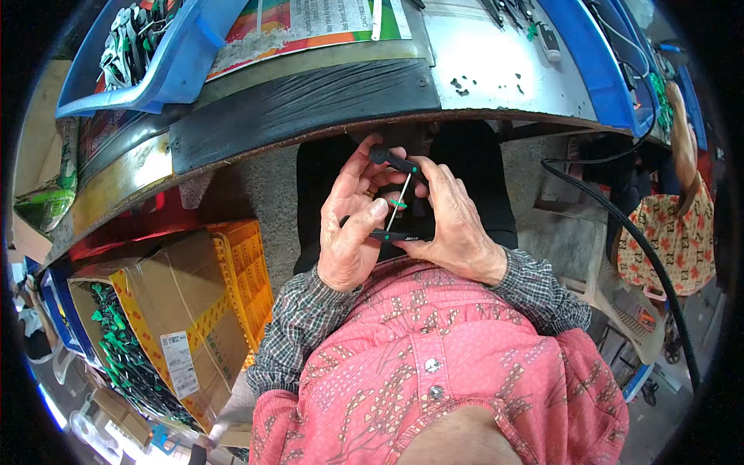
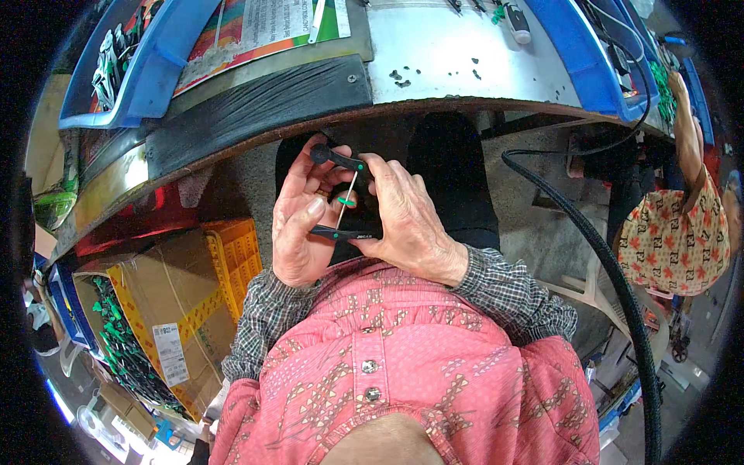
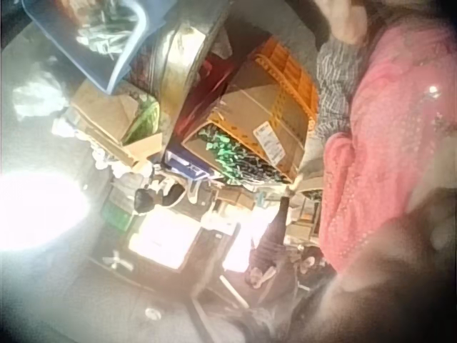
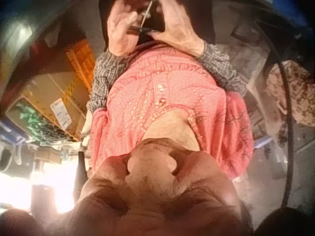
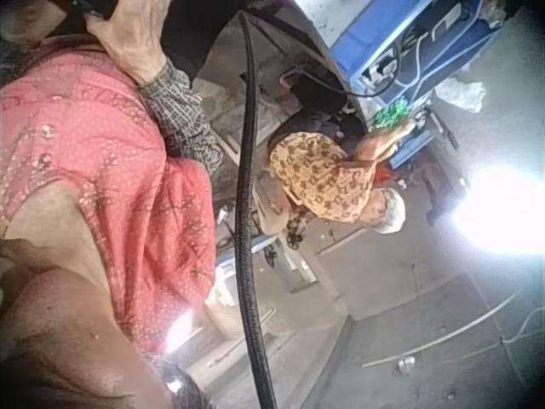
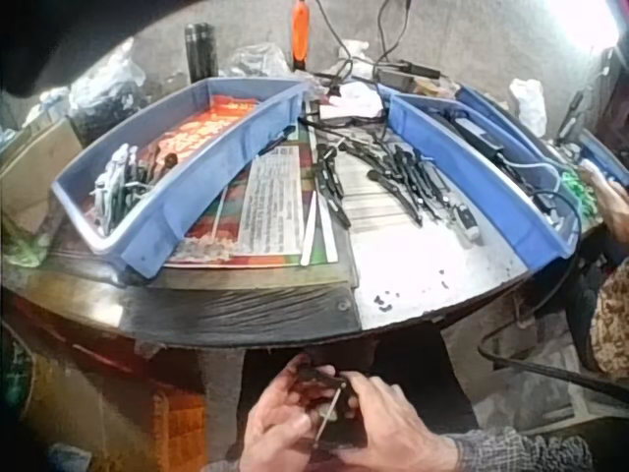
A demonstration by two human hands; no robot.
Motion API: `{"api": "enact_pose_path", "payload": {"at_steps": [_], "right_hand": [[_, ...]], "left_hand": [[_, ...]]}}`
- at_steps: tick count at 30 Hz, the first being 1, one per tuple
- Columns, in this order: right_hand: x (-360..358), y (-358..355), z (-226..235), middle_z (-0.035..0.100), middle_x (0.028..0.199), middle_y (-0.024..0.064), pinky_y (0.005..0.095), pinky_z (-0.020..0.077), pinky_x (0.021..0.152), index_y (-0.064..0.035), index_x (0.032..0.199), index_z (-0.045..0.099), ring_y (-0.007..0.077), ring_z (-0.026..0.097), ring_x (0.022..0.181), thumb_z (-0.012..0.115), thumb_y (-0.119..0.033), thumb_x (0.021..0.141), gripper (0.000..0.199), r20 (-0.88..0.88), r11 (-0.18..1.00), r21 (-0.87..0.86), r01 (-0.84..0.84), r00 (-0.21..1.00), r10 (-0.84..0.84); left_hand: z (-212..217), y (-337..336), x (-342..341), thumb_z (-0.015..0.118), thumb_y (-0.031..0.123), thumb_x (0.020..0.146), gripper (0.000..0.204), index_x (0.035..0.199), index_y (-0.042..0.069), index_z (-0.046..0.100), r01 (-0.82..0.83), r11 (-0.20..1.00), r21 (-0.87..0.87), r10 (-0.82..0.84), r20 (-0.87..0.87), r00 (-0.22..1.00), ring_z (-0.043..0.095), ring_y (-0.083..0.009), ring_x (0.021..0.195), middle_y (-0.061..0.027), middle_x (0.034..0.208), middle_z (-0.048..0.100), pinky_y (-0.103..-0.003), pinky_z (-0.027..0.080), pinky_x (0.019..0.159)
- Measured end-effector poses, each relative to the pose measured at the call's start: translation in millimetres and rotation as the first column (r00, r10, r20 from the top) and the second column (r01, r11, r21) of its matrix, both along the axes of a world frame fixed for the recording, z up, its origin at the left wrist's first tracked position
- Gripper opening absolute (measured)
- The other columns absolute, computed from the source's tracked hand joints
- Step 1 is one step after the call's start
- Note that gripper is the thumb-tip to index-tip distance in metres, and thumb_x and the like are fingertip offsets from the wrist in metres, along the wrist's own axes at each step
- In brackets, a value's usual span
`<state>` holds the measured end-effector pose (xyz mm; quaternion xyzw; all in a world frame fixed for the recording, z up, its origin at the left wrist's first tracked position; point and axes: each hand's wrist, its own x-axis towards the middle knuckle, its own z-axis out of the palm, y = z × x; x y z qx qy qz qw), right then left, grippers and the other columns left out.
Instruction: The person assembles small black plastic components with green wires by hand, working at a table.
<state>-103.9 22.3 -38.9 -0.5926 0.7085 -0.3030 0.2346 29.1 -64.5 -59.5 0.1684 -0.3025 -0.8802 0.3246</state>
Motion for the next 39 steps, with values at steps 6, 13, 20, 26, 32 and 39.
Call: {"api": "enact_pose_path", "payload": {"at_steps": [6,13,20,26,32,39], "right_hand": [[1,0,0,0.048,0.097,0.0133,0.0396,0.0399,0.077,0.0018,0.133,0.032,0.0288,0.053,0.088,0.083,-0.013,0.055,0.094,0.011,1.0,0.001,-0.01,1.0,0.01],[1,2,-5,0.049,0.097,0.0147,0.0411,0.0406,0.077,0.0031,0.131,0.033,0.0306,0.052,0.086,0.08,-0.01,0.056,0.09,0.058,1.0,-0.011,-0.011,0.998,0.012],[1,1,-5,0.049,0.096,0.014,0.0392,0.0399,0.074,0.004,0.13,0.034,0.029,0.053,0.084,0.08,-0.01,0.056,0.088,0.029,0.999,-0.024,-0.033,0.999,0.034],[2,0,-4,0.049,0.095,0.0135,0.0393,0.0394,0.074,0.0038,0.13,0.035,0.0286,0.053,0.083,0.08,-0.01,0.056,0.087,0.034,0.999,-0.017,-0.033,0.999,0.034],[3,1,-5,0.05,0.096,0.0129,0.0388,0.0393,0.073,0.0031,0.128,0.037,0.0277,0.054,0.084,0.079,-0.008,0.057,0.083,0.061,0.999,-0.016,-0.042,0.997,0.043],[3,1,-5,0.051,0.095,0.0121,0.0384,0.0398,0.074,0.0018,0.125,0.041,0.0271,0.054,0.083,0.075,-0.004,0.059,0.075,0.07,0.999,-0.016,-0.051,0.996,0.052]], "left_hand": [[-5,-1,0,0.062,0.016,0.082,0.073,0.145,0.003,0.027,-0.027,0.999,-0.024,0.027,0.018,0.999,0.051,-0.0183,0.109,-0.0139,0.134,0.046,-0.033,0.043,0.094],[-9,0,1,0.057,0.009,0.086,0.064,0.143,0.0,0.03,-0.057,0.997,-0.052,0.06,0.052,0.997,0.049,-0.0143,0.103,-0.012,0.129,0.049,-0.031,0.044,0.094],[-10,1,1,0.054,0.008,0.092,0.049,0.137,-0.001,0.036,-0.087,0.995,-0.047,0.088,0.031,0.996,0.051,-0.0135,0.1,-0.0115,0.124,0.051,-0.03,0.045,0.093],[-8,3,0,0.053,0.01,0.094,0.041,0.131,0.0,0.04,-0.119,0.993,-0.013,0.119,0.023,0.993,0.056,-0.0173,0.104,-0.0134,0.123,0.051,-0.032,0.047,0.091],[-10,4,0,0.056,0.017,0.095,0.036,0.127,0.005,0.043,-0.123,0.992,-0.04,0.124,0.029,0.992,0.053,-0.0152,0.095,-0.0116,0.118,0.054,-0.033,0.045,0.088],[-12,3,0,0.054,0.02,0.097,0.032,0.121,0.002,0.043,-0.156,0.987,-0.03,0.157,0.032,0.987,0.061,-0.0161,0.088,-0.0104,0.112,0.055,-0.03,0.05,0.083]]}}
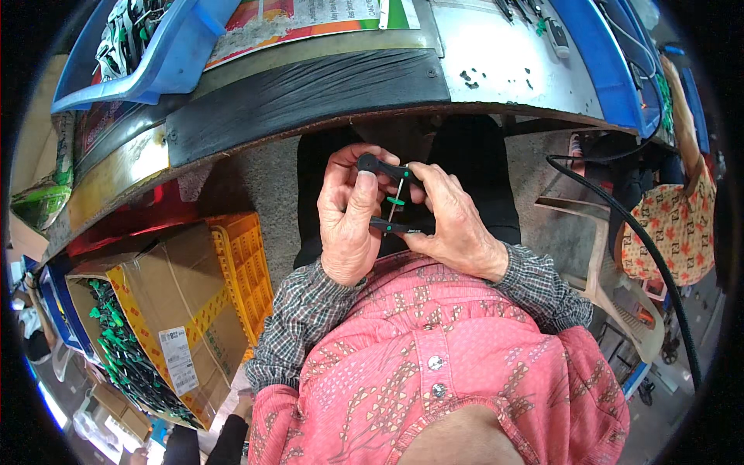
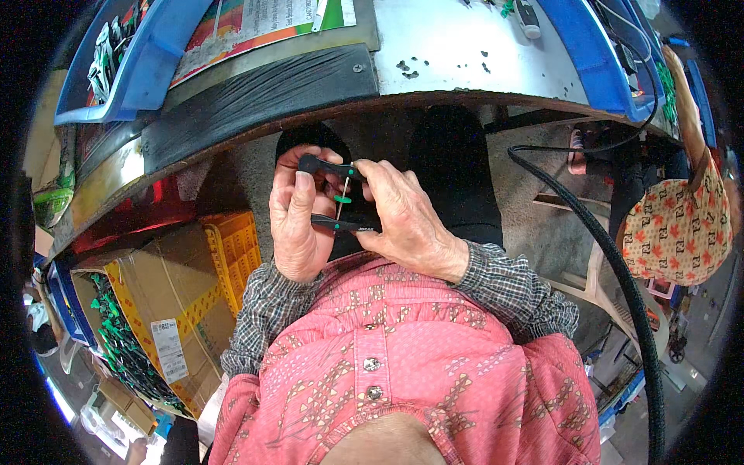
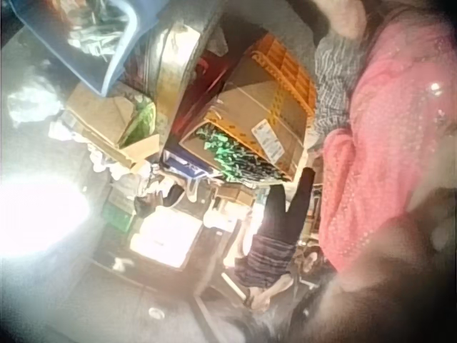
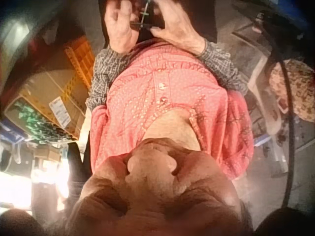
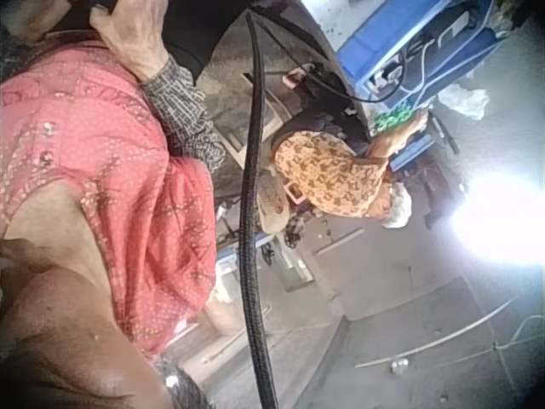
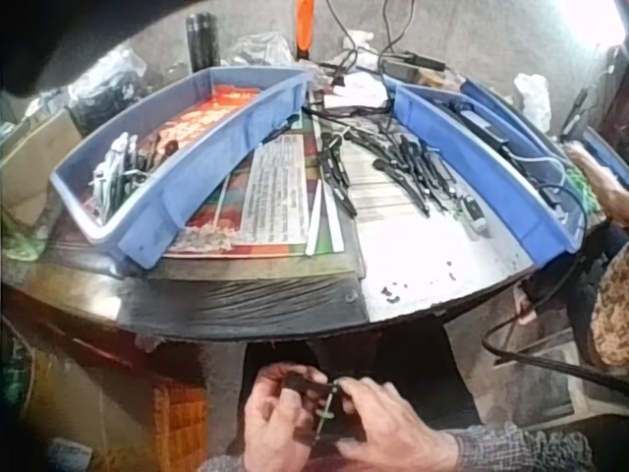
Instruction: The person assembles small black plastic components with green wires by hand, working at a table.
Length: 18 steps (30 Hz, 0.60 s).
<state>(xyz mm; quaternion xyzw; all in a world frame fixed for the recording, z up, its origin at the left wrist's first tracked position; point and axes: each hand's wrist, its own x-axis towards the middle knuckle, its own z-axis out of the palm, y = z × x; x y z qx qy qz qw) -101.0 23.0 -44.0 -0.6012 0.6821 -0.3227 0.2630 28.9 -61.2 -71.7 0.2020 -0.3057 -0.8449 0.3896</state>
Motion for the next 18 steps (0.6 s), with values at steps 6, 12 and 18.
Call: {"api": "enact_pose_path", "payload": {"at_steps": [6,12,18], "right_hand": [[0.8,-0.7,-0.5,0.051,0.091,0.0106,0.0386,0.0404,0.072,0.0004,0.123,0.043,0.0263,0.054,0.078,0.073,-0.001,0.061,0.069,0.015,0.999,-0.034,0.005,1.0,-0.004],[1.5,-1.2,-0.4,0.052,0.088,0.0098,0.0381,0.0407,0.07,-0.0008,0.119,0.046,0.0263,0.054,0.075,0.073,0.0,0.061,0.064,0.023,0.999,-0.042,0.004,1.0,-0.003],[1.7,-1.3,2.9,0.052,0.086,0.0101,0.0385,0.041,0.069,-0.0016,0.117,0.047,0.0273,0.054,0.074,0.072,0.001,0.062,0.061,0.039,0.999,-0.032,-0.001,0.999,0.002]], "left_hand": [[-1.0,-1.1,-1.1,0.051,0.027,0.098,0.031,0.117,0.003,0.044,-0.006,1.0,0.01,0.006,-0.037,0.999,0.062,-0.0176,0.086,-0.0108,0.108,0.055,-0.031,0.052,0.078],[1.2,-1.5,-1.0,0.05,0.032,0.098,0.031,0.112,0.005,0.044,-0.001,1.0,0.029,0.003,-0.058,0.998,0.063,-0.0199,0.081,-0.011,0.105,0.055,-0.033,0.055,0.073],[6.5,-1.0,0.9,0.05,0.042,0.097,0.037,0.109,0.008,0.049,0.034,0.998,0.043,-0.031,-0.074,0.997,0.053,-0.0162,0.093,-0.0088,0.105,0.055,-0.033,0.043,0.086]]}}
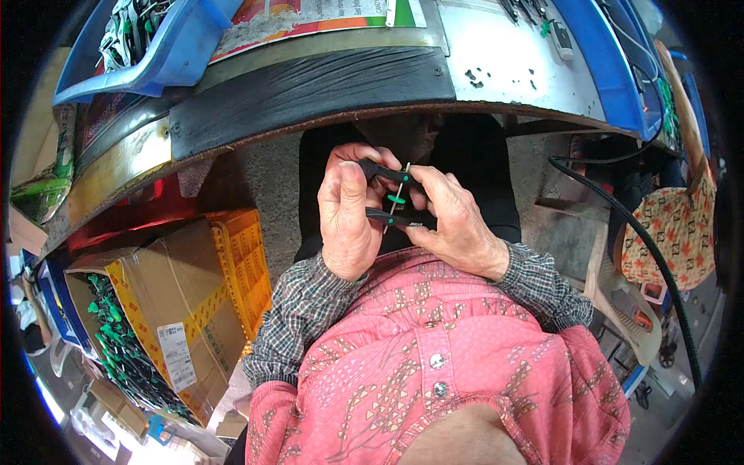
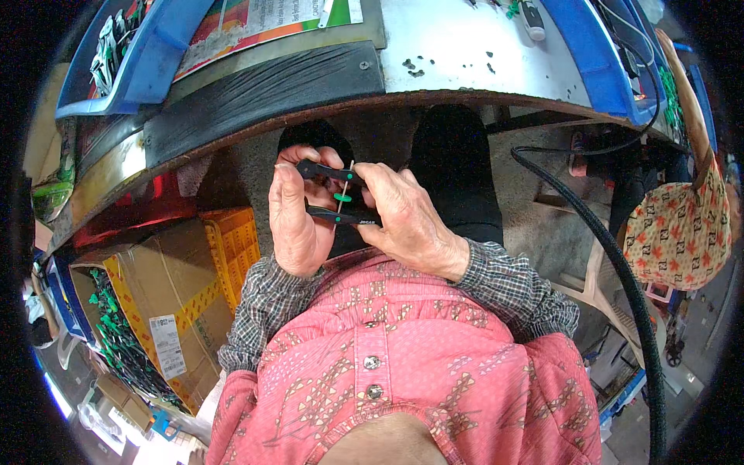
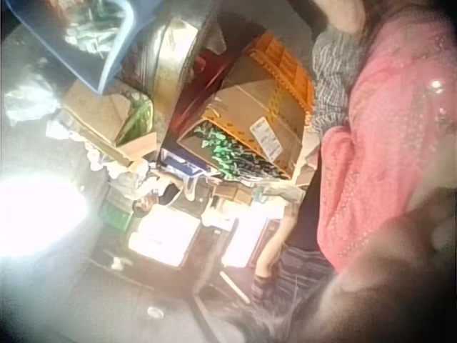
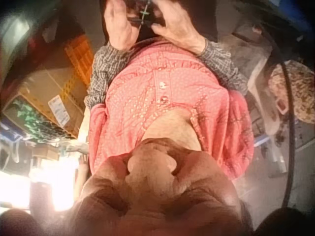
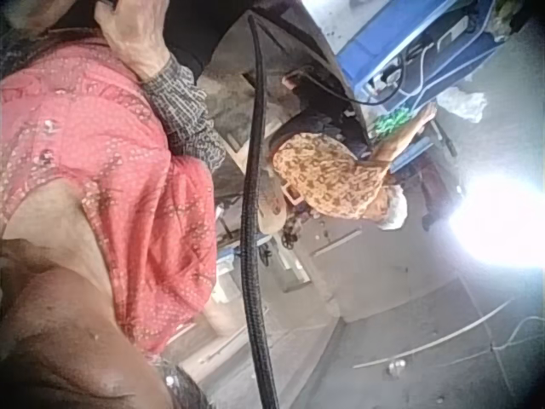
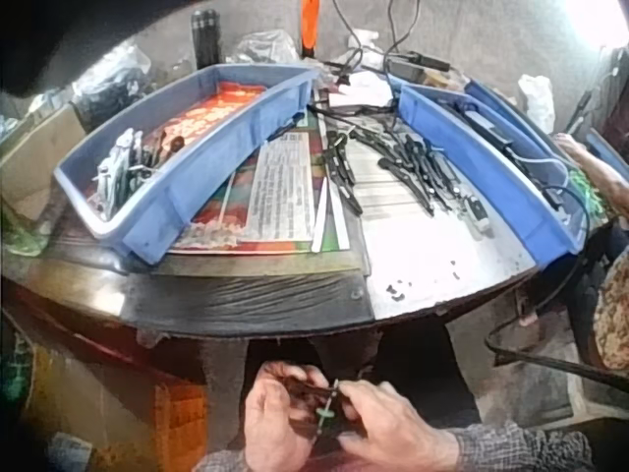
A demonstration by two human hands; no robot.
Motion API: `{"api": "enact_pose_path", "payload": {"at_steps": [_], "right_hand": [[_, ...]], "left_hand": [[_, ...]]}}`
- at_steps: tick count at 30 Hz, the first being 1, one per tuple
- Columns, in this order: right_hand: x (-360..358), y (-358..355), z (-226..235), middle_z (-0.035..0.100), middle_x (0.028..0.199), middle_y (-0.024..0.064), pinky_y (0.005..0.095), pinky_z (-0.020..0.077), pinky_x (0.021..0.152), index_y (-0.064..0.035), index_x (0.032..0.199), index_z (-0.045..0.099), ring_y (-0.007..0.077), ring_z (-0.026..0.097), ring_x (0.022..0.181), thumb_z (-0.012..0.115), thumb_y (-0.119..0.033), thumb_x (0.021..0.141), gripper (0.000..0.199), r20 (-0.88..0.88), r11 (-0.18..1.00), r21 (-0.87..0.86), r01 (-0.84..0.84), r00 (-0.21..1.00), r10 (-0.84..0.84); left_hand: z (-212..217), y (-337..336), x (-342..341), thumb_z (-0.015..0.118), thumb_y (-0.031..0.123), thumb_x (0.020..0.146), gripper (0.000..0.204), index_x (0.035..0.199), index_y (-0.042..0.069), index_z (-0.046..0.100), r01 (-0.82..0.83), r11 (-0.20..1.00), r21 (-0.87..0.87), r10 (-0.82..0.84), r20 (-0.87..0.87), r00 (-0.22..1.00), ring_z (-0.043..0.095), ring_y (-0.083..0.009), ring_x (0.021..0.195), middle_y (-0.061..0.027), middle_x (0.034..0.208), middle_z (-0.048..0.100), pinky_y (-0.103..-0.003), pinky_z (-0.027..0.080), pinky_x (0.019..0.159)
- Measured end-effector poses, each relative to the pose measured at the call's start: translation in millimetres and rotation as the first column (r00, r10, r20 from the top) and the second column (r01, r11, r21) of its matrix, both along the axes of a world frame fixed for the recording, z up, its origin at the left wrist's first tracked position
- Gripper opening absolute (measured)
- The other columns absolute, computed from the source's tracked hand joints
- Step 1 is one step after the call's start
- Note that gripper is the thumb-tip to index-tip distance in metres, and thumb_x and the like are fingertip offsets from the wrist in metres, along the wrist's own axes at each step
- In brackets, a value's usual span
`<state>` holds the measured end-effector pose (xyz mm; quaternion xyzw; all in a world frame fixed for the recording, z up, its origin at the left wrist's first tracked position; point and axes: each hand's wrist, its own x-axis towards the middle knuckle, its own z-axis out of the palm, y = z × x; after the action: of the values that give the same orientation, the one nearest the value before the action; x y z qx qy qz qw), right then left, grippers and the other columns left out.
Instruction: The person assembles small black plastic components with green wires by hand, working at a table.
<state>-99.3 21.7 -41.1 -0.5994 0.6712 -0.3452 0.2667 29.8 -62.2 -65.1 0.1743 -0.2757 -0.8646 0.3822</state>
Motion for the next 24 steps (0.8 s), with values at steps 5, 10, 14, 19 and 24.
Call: {"api": "enact_pose_path", "payload": {"at_steps": [5,10,14,19,24], "right_hand": [[1,1,-3,0.053,0.084,0.0099,0.0387,0.041,0.069,-0.0017,0.114,0.047,0.0282,0.054,0.073,0.072,0.002,0.062,0.058,-0.006,1.0,0.026,0.001,1.0,-0.001],[1,1,-3,0.054,0.081,0.0101,0.039,0.0412,0.068,-0.0018,0.112,0.048,0.0288,0.055,0.071,0.071,0.003,0.062,0.055,-0.015,0.998,0.056,-0.004,1.0,0.005],[1,1,-5,0.055,0.078,0.01,0.0392,0.0414,0.067,-0.0022,0.111,0.048,0.0294,0.055,0.07,0.072,0.002,0.063,0.054,-0.022,0.999,0.04,-0.007,1.0,0.008],[1,1,-6,0.055,0.077,0.0095,0.0388,0.0417,0.065,-0.0023,0.11,0.048,0.0291,0.055,0.069,0.073,0.0,0.063,0.053,-0.033,0.998,0.068,-0.008,0.999,0.01],[3,1,-7,0.056,0.079,0.0106,0.0388,0.0439,0.065,-0.0017,0.109,0.05,0.0292,0.057,0.069,0.074,-0.001,0.064,0.051,0.002,0.999,0.032,0.01,1.0,-0.01]], "left_hand": [[-5,0,1,0.048,0.048,0.095,0.04,0.104,0.009,0.049,-0.023,1.0,-0.011,0.024,0.068,0.997,0.053,-0.0156,0.089,-0.0082,0.1,0.056,-0.033,0.044,0.085],[-1,-1,0,0.047,0.05,0.095,0.041,0.101,0.009,0.049,-0.015,1.0,0.017,0.014,0.055,0.998,0.053,-0.0155,0.089,-0.0083,0.098,0.056,-0.032,0.044,0.085],[2,-2,-1,0.045,0.052,0.095,0.044,0.098,0.008,0.049,-0.007,1.0,0.011,0.006,0.065,0.998,0.053,-0.0154,0.087,-0.0088,0.096,0.055,-0.031,0.045,0.083],[-9,-3,-1,0.045,0.047,0.096,0.042,0.101,0.006,0.044,-0.018,1.0,0.013,0.018,0.053,0.998,0.061,-0.019,0.076,-0.0117,0.095,0.053,-0.032,0.055,0.064],[-14,-5,0,0.042,0.05,0.097,0.046,0.104,0.005,0.045,-0.019,0.999,0.045,0.016,0.068,0.998,0.06,-0.0176,0.078,-0.012,0.098,0.054,-0.03,0.053,0.07]]}}
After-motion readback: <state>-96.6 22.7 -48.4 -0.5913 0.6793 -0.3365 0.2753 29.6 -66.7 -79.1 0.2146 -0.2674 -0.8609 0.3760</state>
